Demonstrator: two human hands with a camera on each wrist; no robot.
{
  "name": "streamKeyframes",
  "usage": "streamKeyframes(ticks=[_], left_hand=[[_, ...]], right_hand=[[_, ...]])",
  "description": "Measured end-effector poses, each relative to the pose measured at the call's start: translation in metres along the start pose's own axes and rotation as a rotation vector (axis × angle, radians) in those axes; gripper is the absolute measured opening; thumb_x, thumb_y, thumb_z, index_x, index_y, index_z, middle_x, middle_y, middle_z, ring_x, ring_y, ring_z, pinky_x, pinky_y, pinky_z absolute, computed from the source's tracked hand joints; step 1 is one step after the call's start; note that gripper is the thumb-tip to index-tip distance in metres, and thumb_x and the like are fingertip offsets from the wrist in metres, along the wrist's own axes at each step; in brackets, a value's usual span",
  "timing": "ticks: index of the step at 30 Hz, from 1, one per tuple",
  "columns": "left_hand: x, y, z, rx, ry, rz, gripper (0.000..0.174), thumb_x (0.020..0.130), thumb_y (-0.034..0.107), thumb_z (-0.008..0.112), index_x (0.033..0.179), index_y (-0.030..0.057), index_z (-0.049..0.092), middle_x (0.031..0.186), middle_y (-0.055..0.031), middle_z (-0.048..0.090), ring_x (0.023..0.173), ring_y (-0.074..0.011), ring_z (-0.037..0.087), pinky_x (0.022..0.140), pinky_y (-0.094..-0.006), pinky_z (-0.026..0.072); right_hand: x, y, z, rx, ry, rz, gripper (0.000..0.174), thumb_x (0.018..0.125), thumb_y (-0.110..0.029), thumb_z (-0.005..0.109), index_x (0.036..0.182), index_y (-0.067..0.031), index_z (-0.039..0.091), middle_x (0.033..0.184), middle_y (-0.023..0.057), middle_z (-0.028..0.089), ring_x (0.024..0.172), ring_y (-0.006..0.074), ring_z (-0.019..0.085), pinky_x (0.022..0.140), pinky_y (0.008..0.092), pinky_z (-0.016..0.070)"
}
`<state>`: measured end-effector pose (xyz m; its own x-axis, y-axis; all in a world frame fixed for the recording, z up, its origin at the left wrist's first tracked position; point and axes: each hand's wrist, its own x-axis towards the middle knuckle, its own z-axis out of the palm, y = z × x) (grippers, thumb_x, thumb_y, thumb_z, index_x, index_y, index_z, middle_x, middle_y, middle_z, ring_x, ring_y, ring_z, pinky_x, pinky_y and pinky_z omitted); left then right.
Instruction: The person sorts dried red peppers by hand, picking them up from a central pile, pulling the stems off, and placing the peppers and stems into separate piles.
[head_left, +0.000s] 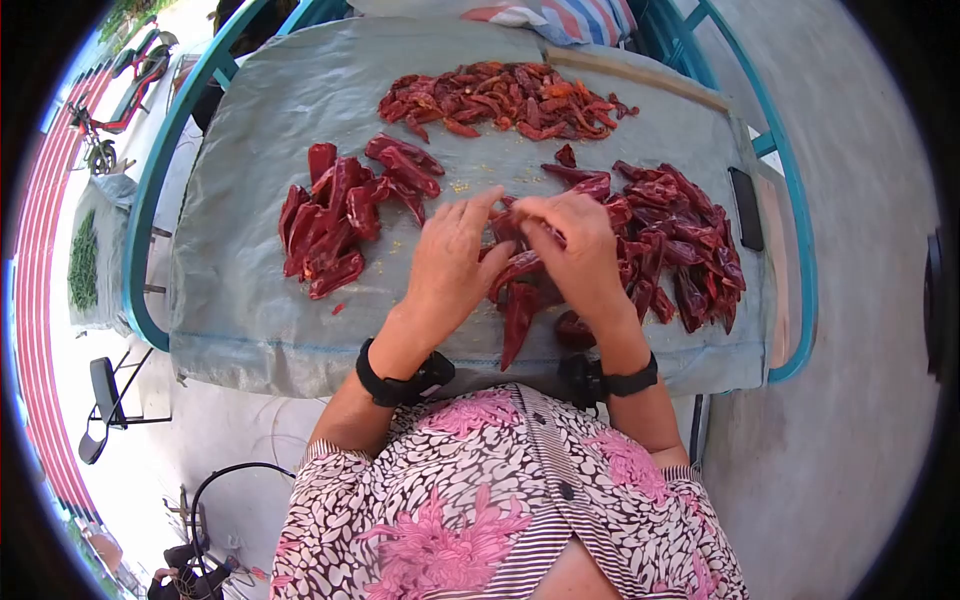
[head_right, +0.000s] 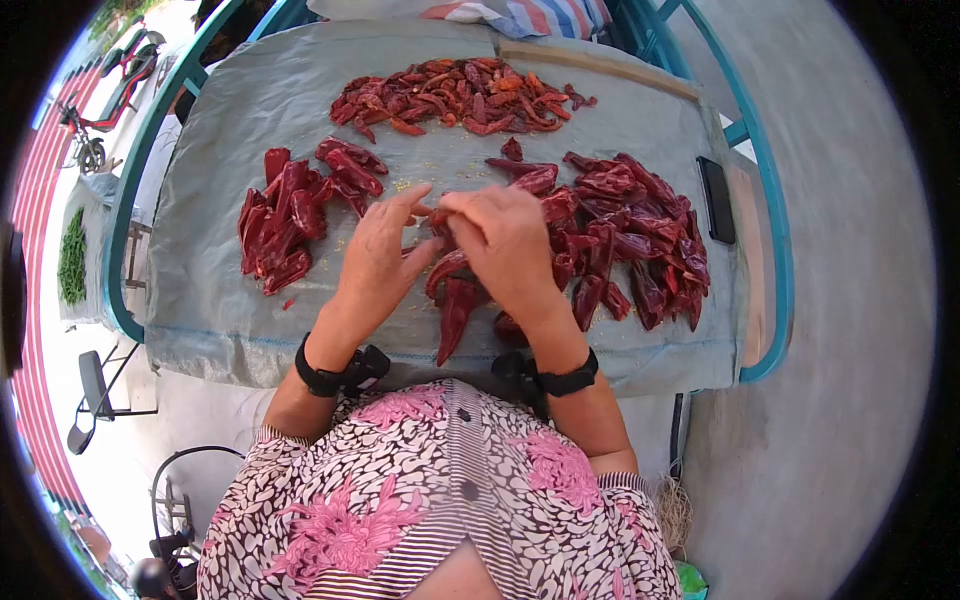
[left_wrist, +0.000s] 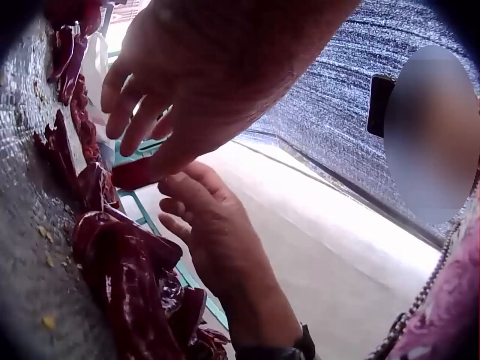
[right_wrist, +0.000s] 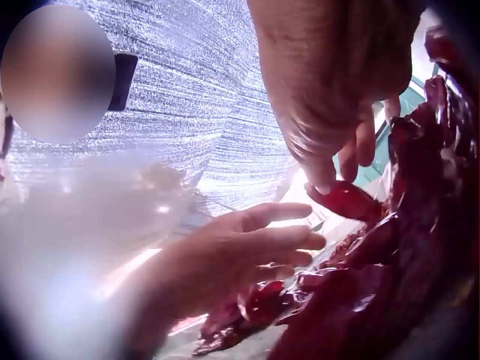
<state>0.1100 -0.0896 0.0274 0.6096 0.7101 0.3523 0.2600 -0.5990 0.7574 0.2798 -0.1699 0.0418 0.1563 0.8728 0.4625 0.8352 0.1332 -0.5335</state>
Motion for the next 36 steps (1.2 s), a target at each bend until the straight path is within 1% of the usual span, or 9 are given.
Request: streamKeyframes(ticks=[5,7,13,14,17,22,29,32,36], left_hand=[[0.001,-0.01,0.004,-0.086,0.064,0.027,0.038,0.084,-0.003,0.072,0.121,0.0055,0.067,0.107,-0.0117,0.069,0.1,-0.03,0.066,0.086,-0.0389,0.054],[0.0,-0.017,-0.002,-0.038,0.12,-0.001,0.036,0.085,-0.005,0.07,0.118,0.0054,0.067,0.106,-0.0117,0.069,0.1,-0.0294,0.066,0.086,-0.0381,0.0537],[0.008,-0.033,-0.037,0.563,0.337,0.071,0.043,0.084,-0.008,0.064,0.122,0.0112,0.07,0.127,-0.0129,0.065,0.128,-0.036,0.054,0.108,-0.0464,0.0419],[0.003,-0.033,-0.036,0.684,0.315,-0.041,0.046,0.083,-0.003,0.067,0.125,0.0157,0.07,0.138,-0.0114,0.059,0.139,-0.0389,0.044,0.114,-0.051,0.0329],[-0.003,-0.026,-0.032,0.591,0.251,-0.036,0.045,0.08,0.003,0.072,0.123,0.0177,0.071,0.141,-0.01,0.057,0.14,-0.0386,0.043,0.115,-0.0497,0.0321],[-0.01,-0.007,-0.016,0.332,0.058,-0.008,0.06,0.082,0.017,0.079,0.137,0.008,0.058,0.128,-0.009,0.065,0.126,-0.0313,0.053,0.103,-0.0468,0.0382],[-0.01,-0.013,0.004,-0.069,0.011,0.009,0.054,0.091,0.016,0.073,0.14,0.0068,0.054,0.109,-0.0161,0.073,0.096,-0.0383,0.067,0.084,-0.0487,0.0532],[-0.01,-0.008,-0.01,0.193,0.112,-0.059,0.051,0.095,0.01,0.069,0.142,0.0074,0.053,0.101,-0.0205,0.072,0.089,-0.038,0.071,0.078,-0.0426,0.0556],[0.0,-0.017,-0.033,0.35,0.23,-0.162,0.053,0.091,0.008,0.072,0.141,0.0086,0.055,0.114,-0.0191,0.068,0.103,-0.0375,0.066,0.09,-0.0442,0.0525]], right_hand=[[-0.003,-0.007,0.007,0.135,0.068,-0.013,0.026,0.088,-0.009,0.071,0.115,-0.0104,0.072,0.098,0.0052,0.072,0.094,0.0289,0.067,0.092,0.0438,0.0467],[-0.004,-0.004,0.009,-0.031,0.046,0.035,0.032,0.088,-0.012,0.072,0.12,-0.0122,0.07,0.108,0.0042,0.071,0.104,0.0267,0.065,0.1,0.0474,0.0429],[-0.001,0.006,0.025,-0.397,-0.063,-0.08,0.035,0.085,-0.017,0.074,0.12,-0.0147,0.07,0.113,0.002,0.07,0.115,0.0235,0.06,0.116,0.0589,0.0305],[-0.002,0.009,0.029,-0.408,-0.096,-0.092,0.033,0.085,-0.017,0.075,0.118,-0.0147,0.07,0.112,0.002,0.07,0.114,0.0234,0.061,0.117,0.0598,0.0298],[0.0,0.011,0.028,-0.42,-0.171,-0.077,0.025,0.085,-0.017,0.075,0.109,-0.0151,0.07,0.107,0.0017,0.07,0.112,0.0233,0.062,0.117,0.0603,0.0296],[0.003,0.002,0.012,-0.322,-0.126,-0.015,0.016,0.085,-0.017,0.075,0.099,-0.015,0.068,0.1,0.0015,0.071,0.105,0.0244,0.065,0.114,0.058,0.0319],[0.0,-0.012,0.0,-0.102,0.048,0.018,0.021,0.088,-0.02,0.076,0.107,-0.0141,0.069,0.105,0.0031,0.072,0.102,0.0254,0.066,0.112,0.051,0.034],[0.001,0.006,-0.013,-0.216,0.146,0.088,0.028,0.089,-0.022,0.075,0.115,-0.0138,0.069,0.111,0.0053,0.072,0.106,0.0268,0.065,0.111,0.0492,0.0348],[0.004,0.048,-0.026,-0.536,0.172,0.193,0.034,0.092,-0.027,0.073,0.123,-0.0147,0.067,0.116,0.0078,0.072,0.112,0.0289,0.063,0.109,0.0502,0.0356]])
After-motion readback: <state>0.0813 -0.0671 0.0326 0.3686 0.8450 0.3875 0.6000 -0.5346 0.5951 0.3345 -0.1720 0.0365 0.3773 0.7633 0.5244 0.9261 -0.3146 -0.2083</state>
